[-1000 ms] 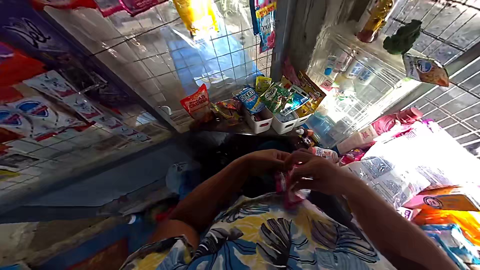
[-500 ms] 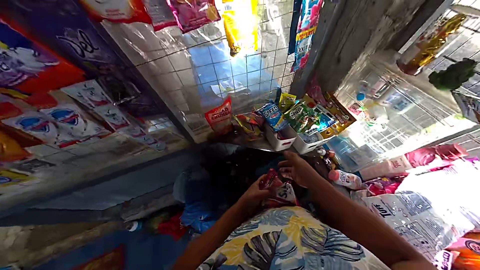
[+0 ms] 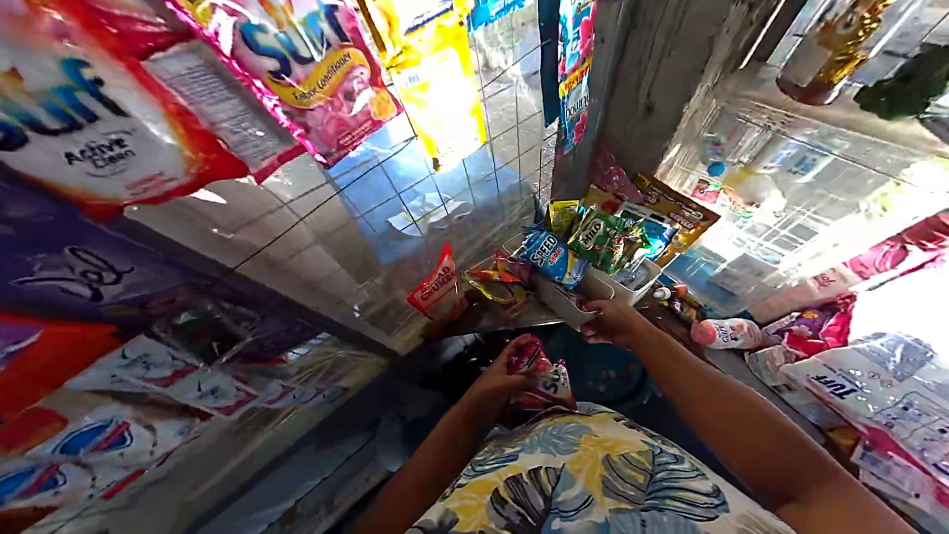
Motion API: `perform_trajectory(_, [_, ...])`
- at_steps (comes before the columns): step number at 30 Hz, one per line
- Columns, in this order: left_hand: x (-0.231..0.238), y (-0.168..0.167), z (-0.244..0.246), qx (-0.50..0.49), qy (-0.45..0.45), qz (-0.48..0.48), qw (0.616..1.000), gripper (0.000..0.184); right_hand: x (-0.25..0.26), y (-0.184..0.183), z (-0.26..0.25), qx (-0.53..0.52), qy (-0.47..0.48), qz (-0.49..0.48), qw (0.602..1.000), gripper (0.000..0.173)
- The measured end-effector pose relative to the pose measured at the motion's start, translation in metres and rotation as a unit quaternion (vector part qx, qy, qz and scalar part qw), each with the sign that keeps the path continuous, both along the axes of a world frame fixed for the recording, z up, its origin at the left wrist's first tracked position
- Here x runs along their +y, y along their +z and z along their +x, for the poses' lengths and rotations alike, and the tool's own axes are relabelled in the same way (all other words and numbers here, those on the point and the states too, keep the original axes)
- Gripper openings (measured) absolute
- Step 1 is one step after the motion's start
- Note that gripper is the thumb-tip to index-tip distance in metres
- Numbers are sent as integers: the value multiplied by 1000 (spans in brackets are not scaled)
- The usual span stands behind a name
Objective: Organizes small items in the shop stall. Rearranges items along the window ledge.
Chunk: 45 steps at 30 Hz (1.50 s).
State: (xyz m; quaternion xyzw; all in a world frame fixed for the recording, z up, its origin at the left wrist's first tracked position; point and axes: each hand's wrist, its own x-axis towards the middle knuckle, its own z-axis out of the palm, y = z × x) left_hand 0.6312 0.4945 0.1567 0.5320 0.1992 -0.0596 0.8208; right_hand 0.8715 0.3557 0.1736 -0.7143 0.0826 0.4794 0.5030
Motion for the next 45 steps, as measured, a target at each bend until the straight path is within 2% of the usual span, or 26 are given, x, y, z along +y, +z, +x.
perform_trajectory(3, [17,-25,25,26,-42,21,999,100,-28,10,-14,-29,22,0,999,32])
perform_trajectory(6, [24,-43,45,90,-40,53,994,99,-63,18,-29,-27,16,-12,999,36])
perform_trajectory(10, [29,-50,59,126,-41,87,987,96,-102,26,-49,-6,-26,-37,999,38])
perform_trajectory(15, [27,-51,64,115,-54,97,987,98,-151,14,-74,10,-75,-45,996,56])
perform_trajectory(20, [14,-55,73,122,-47,118,984,99,-187,2,-99,-14,-76,11,997,60])
perform_trajectory(24, [-4,-57,65,129,-40,202,970,82,-235,-1,-128,-36,-79,66,994,60])
perform_trajectory(27, [-31,-69,47,90,-80,232,965,73,-302,-1,-166,-67,-123,108,984,65])
perform_trajectory(29, [-60,-75,36,73,-98,224,967,78,-355,-2,-194,-91,-159,125,975,65])
perform_trajectory(32, [-131,-78,15,116,-102,222,963,82,-449,1,-246,-155,-204,120,959,64])
perform_trajectory(35, [-217,-80,1,121,-151,250,949,77,-546,6,-306,-211,-249,53,944,66])
perform_trajectory(37, [-278,-76,-3,122,-220,274,928,75,-599,16,-354,-190,-307,-4,932,69])
perform_trajectory(41, [-399,-55,6,81,-339,246,904,80,-667,41,-435,-103,-430,-128,888,69])
perform_trajectory(45, [-494,-38,30,14,-464,244,852,81,-698,37,-482,-54,-576,-145,803,66])
